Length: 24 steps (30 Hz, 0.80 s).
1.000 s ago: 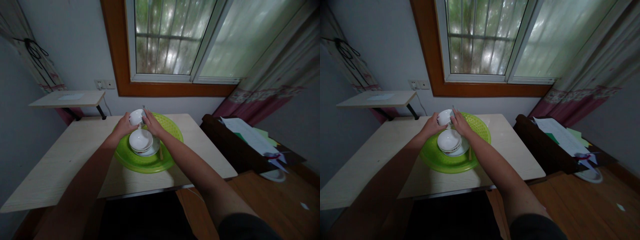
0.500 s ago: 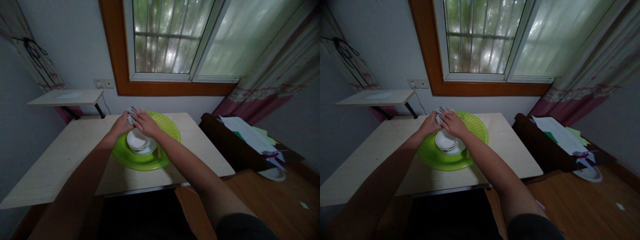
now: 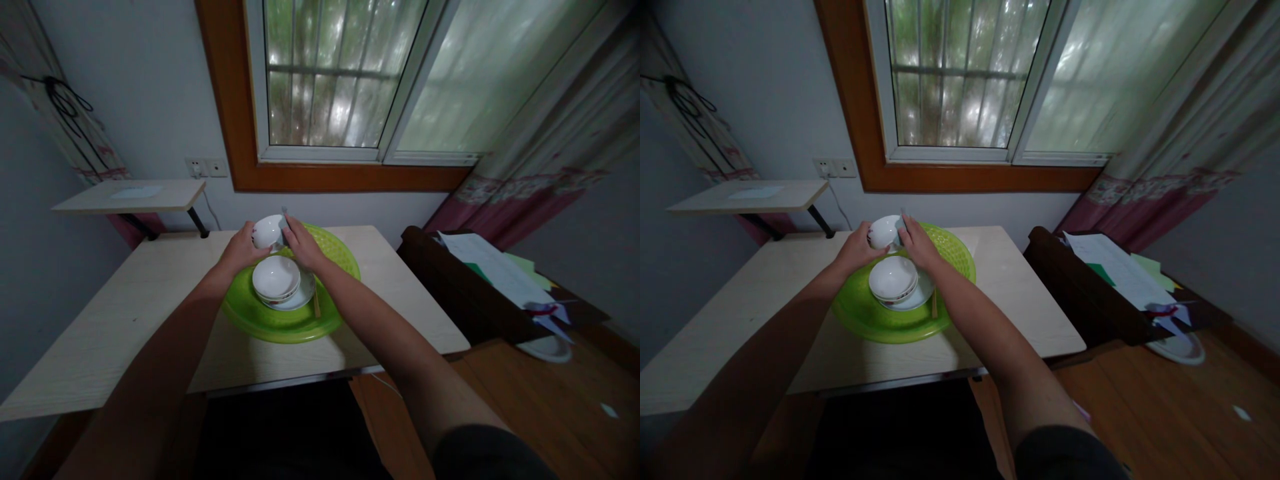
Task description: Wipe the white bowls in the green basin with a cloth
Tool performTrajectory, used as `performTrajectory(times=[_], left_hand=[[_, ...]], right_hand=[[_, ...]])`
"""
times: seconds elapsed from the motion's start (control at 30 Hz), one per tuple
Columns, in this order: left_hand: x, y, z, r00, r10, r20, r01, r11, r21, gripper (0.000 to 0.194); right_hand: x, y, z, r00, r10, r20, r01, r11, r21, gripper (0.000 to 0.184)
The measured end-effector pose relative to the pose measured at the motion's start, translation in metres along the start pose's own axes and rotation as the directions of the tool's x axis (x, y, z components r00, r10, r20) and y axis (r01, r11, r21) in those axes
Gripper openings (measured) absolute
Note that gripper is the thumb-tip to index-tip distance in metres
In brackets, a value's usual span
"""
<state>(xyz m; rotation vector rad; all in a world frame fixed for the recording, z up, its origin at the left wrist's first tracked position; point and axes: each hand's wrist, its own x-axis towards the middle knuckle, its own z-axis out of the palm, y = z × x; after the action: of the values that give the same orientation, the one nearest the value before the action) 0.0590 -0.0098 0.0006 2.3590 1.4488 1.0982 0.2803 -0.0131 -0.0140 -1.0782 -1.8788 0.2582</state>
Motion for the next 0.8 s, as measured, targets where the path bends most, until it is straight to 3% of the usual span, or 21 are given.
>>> performTrajectory(times=[0.17,0.3,0.53,0.8], left_hand=[[0.0,-0.001,0.0,0.999,0.039,0.023,-0.039,0.999,0.013,0.055],[0.0,-0.001,0.0,0.997,0.06,0.038,-0.06,0.998,-0.005,0.053],[0.001,-0.003,0.001,0.994,0.11,0.018,-0.109,0.993,-0.035,0.051],[0.001,0.004,-0.004,0.998,-0.045,-0.039,0.044,0.998,-0.035,0.046]], right_hand=[[-0.003,-0.029,-0.005,0.961,-0.259,0.096,0.271,0.952,-0.141,0.057],[-0.005,-0.047,-0.006,0.905,-0.368,0.215,0.411,0.886,-0.216,0.048],[-0.006,-0.052,-0.007,0.86,-0.441,0.256,0.502,0.823,-0.268,0.044],[-0.005,-0.052,-0.005,0.835,-0.472,0.281,0.533,0.821,-0.204,0.041]])
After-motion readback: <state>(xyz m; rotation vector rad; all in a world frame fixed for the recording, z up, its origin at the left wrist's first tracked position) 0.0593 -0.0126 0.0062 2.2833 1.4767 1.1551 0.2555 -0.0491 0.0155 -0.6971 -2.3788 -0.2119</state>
